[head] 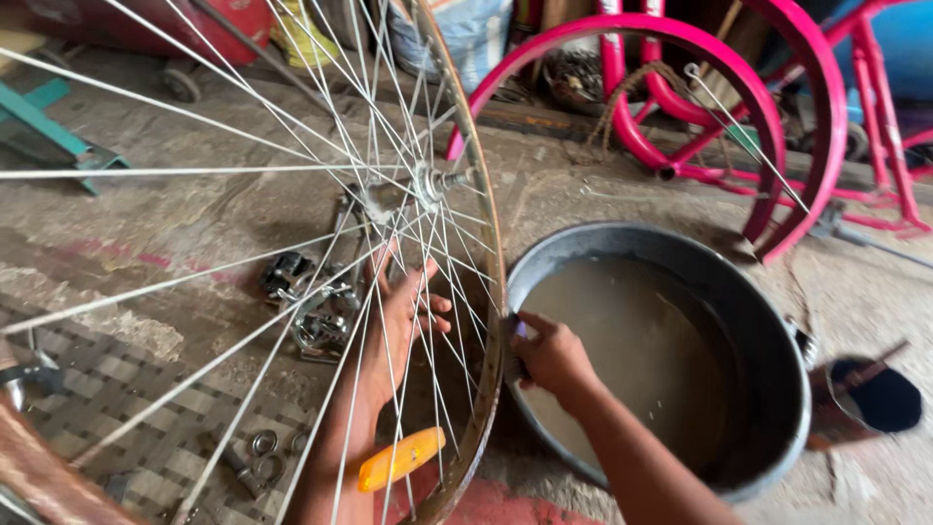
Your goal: The person holds a bicycle wheel and uses a small purple cloth to wipe and clean the metal rim and spokes, repeatedly dipping the cloth into a basin of water on the floor.
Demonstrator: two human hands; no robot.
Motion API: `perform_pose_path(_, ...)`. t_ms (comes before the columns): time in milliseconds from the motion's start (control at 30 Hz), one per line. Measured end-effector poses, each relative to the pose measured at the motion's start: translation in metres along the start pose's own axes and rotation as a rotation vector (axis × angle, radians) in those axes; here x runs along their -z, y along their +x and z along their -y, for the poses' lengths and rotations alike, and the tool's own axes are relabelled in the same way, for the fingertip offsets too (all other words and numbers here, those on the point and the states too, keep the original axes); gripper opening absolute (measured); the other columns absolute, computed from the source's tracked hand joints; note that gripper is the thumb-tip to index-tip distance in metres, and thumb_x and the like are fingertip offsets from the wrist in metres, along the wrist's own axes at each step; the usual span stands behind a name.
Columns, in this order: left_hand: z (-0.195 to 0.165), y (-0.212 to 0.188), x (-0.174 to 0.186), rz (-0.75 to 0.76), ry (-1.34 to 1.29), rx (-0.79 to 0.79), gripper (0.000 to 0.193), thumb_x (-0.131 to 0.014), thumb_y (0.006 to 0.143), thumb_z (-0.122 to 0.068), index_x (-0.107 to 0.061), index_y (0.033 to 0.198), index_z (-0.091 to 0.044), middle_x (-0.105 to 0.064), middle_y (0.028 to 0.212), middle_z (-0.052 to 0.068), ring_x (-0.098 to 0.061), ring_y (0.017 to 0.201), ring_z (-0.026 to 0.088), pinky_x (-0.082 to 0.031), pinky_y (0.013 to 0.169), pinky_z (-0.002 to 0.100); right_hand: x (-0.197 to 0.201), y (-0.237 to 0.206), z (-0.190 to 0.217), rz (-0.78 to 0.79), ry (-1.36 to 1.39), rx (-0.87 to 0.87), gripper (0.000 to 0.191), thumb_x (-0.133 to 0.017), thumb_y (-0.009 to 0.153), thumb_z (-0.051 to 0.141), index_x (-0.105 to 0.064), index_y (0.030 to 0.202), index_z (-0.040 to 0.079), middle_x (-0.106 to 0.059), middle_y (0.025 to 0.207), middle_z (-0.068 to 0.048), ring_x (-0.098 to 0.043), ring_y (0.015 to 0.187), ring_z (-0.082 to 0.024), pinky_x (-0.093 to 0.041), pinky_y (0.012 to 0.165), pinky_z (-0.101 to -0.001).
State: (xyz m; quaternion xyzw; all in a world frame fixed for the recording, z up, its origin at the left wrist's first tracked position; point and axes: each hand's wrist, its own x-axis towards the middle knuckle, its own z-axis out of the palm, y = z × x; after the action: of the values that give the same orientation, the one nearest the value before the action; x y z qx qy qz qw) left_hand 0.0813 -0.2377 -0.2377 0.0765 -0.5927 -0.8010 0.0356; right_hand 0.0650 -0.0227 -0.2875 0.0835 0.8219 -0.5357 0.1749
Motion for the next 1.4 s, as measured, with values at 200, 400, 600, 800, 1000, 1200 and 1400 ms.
perform_pose_path(200, 0.012, 0.0, -0.01, 0.02, 0.186, -0.116, 0.091, -0.076, 0.088, -0.02, -0.023, 0.162, -0.022, -0.04, 0.154, 0.02, -0.047, 0.139, 0.025, -0.058, 0.096, 0.041, -0.02, -0.017, -0.019, 0.01, -0.051, -0.012, 0.05, -0.071, 0.089, 0.02, -0.068, 0.138, 0.02, -0.075, 0.071, -0.013, -0.067, 0.05, -0.02, -0.054, 0.051, -0.0338)
perform_pose_path(400, 0.019, -0.007, -0.033, -0.042, 0.006, 0.065, 0.072, -0.054, 0.094, -0.043, -0.027, 0.159, -0.028, -0.059, 0.137, 0.019, -0.059, 0.133, 0.028, -0.063, 0.085, 0.049, -0.035, 0.014, -0.031, -0.272, -0.129, 0.205, 0.036, -0.068, 0.093, 0.029, -0.076, 0.127, 0.021, -0.076, 0.07, -0.013, -0.074, 0.058, -0.016, -0.057, 0.061, -0.0361)
perform_pose_path(600, 0.012, -0.009, -0.034, -0.048, -0.016, 0.116, 0.067, -0.047, 0.096, -0.045, -0.026, 0.158, -0.032, -0.059, 0.135, 0.016, -0.058, 0.133, 0.026, -0.062, 0.085, 0.049, -0.036, 0.075, -0.02, -0.341, -0.126, 0.301, 0.042, -0.071, 0.087, 0.027, -0.071, 0.129, 0.02, -0.076, 0.089, -0.021, -0.078, 0.075, -0.024, -0.059, 0.067, -0.0403)
perform_pose_path(800, 0.017, -0.009, -0.035, -0.041, 0.084, 0.103, 0.064, -0.047, 0.095, -0.046, -0.032, 0.156, -0.031, -0.06, 0.137, 0.013, -0.058, 0.134, 0.024, -0.064, 0.086, 0.048, -0.038, 0.018, -0.058, -0.18, -0.032, 0.036, 0.051, -0.069, 0.084, 0.021, -0.067, 0.134, 0.027, -0.079, 0.083, -0.017, -0.077, 0.066, -0.028, -0.061, 0.062, -0.041)
perform_pose_path(1000, 0.019, -0.007, -0.036, -0.038, 0.01, 0.11, 0.062, -0.042, 0.099, -0.052, -0.036, 0.156, -0.028, -0.056, 0.125, 0.018, -0.056, 0.132, 0.027, -0.062, 0.085, 0.047, -0.036, 0.08, -0.033, -0.311, -0.147, 0.324, 0.047, -0.072, 0.085, 0.02, -0.07, 0.133, 0.02, -0.076, 0.084, -0.019, -0.073, 0.067, -0.021, -0.058, 0.066, -0.0383)
perform_pose_path(1200, 0.021, -0.008, -0.034, -0.034, 0.074, 0.103, 0.064, -0.045, 0.095, -0.048, -0.032, 0.155, -0.032, -0.061, 0.131, 0.008, -0.058, 0.134, 0.023, -0.064, 0.084, 0.044, -0.042, 0.013, -0.074, -0.133, -0.019, -0.093, 0.05, -0.069, 0.086, 0.022, -0.069, 0.135, 0.03, -0.08, 0.083, -0.022, -0.076, 0.064, -0.029, -0.061, 0.063, -0.0404)
perform_pose_path(1400, 0.025, -0.007, -0.034, -0.039, 0.051, 0.123, 0.063, -0.046, 0.096, -0.047, -0.033, 0.156, -0.032, -0.061, 0.128, 0.01, -0.057, 0.134, 0.024, -0.062, 0.083, 0.044, -0.042, 0.064, -0.042, -0.329, -0.141, 0.235, 0.041, -0.071, 0.087, 0.028, -0.072, 0.128, 0.023, -0.076, 0.084, -0.019, -0.077, 0.065, -0.025, -0.058, 0.065, -0.0391)
